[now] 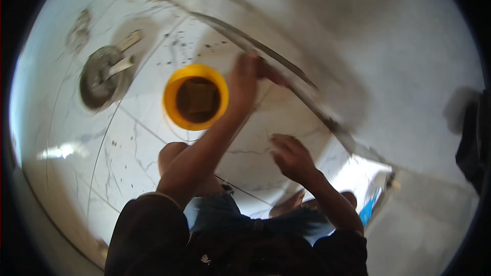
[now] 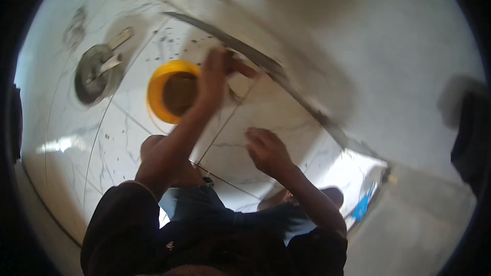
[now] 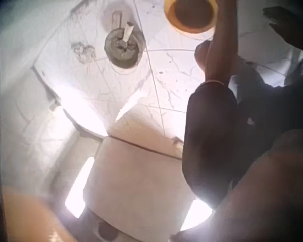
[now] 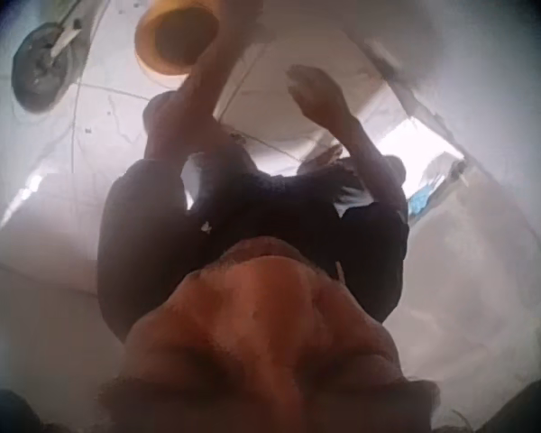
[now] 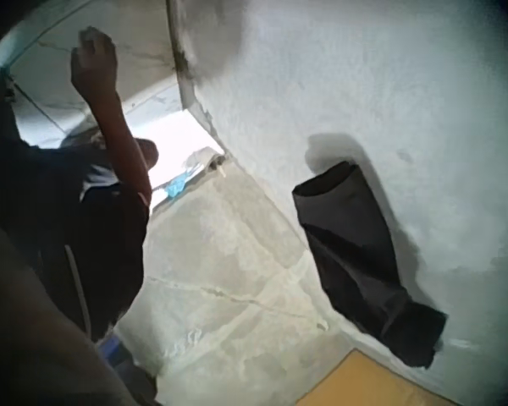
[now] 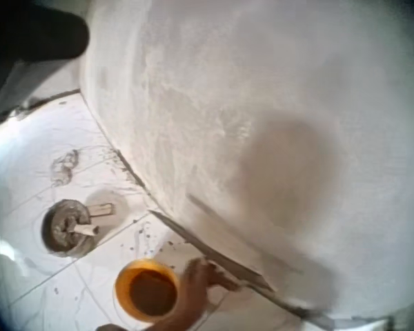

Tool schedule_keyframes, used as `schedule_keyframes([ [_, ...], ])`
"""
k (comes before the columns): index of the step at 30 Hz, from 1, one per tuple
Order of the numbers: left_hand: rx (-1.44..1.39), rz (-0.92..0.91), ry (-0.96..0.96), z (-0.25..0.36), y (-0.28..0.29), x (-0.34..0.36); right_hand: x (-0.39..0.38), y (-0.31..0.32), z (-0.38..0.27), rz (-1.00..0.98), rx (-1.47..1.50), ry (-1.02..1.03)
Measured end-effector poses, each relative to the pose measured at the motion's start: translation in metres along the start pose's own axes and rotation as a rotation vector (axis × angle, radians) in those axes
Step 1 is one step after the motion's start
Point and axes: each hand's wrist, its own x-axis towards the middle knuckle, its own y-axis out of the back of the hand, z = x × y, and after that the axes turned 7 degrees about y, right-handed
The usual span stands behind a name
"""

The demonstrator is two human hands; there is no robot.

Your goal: The person scoops cement mixture from a bucket onto a trowel, applies and smooths the cement along the base of a wall with the trowel, and smooths the edge by hand.

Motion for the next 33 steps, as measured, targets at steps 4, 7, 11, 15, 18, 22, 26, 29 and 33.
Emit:
schedule_keyframes([
  [4,-0.124,0.045,-0.028,0.055,0.032,0.014,-0.031,-0.04,-0.017,-0.313,0.07,-0.064],
  [7,-0.077,0.084,-0.035,0.049,0.038,0.026,-0.038,-0.047,-0.03,-0.627,0.118,-0.099],
  [11,-0.202,0.173,0.008,0.051,0.048,0.036,-0.022,-0.041,-0.035,-0.611,0.081,-0.13],
  [15,-0.228,0.174,0.005,0.061,0.059,0.035,0.005,-0.02,-0.036,-0.606,-0.004,-0.181],
  [18,-0.242,0.209,0.028,0.058,0.071,0.037,0.012,-0.006,-0.028,-0.593,-0.02,-0.204],
  [22,-0.211,0.237,0.024,0.056,0.081,0.036,0.027,-0.007,-0.027,-0.537,-0.026,-0.098],
  [26,-0.05,0.221,-0.102,0.061,0.076,0.024,0.039,-0.028,-0.039,-0.48,0.101,0.178],
  [29,-0.161,0.101,-0.065,0.046,0.082,0.024,0.043,-0.027,-0.053,-0.486,0.23,0.297],
  [33,-0.363,0.001,-0.06,0.026,0.051,0.017,0.025,-0.005,-0.062,-0.34,0.174,0.472],
])
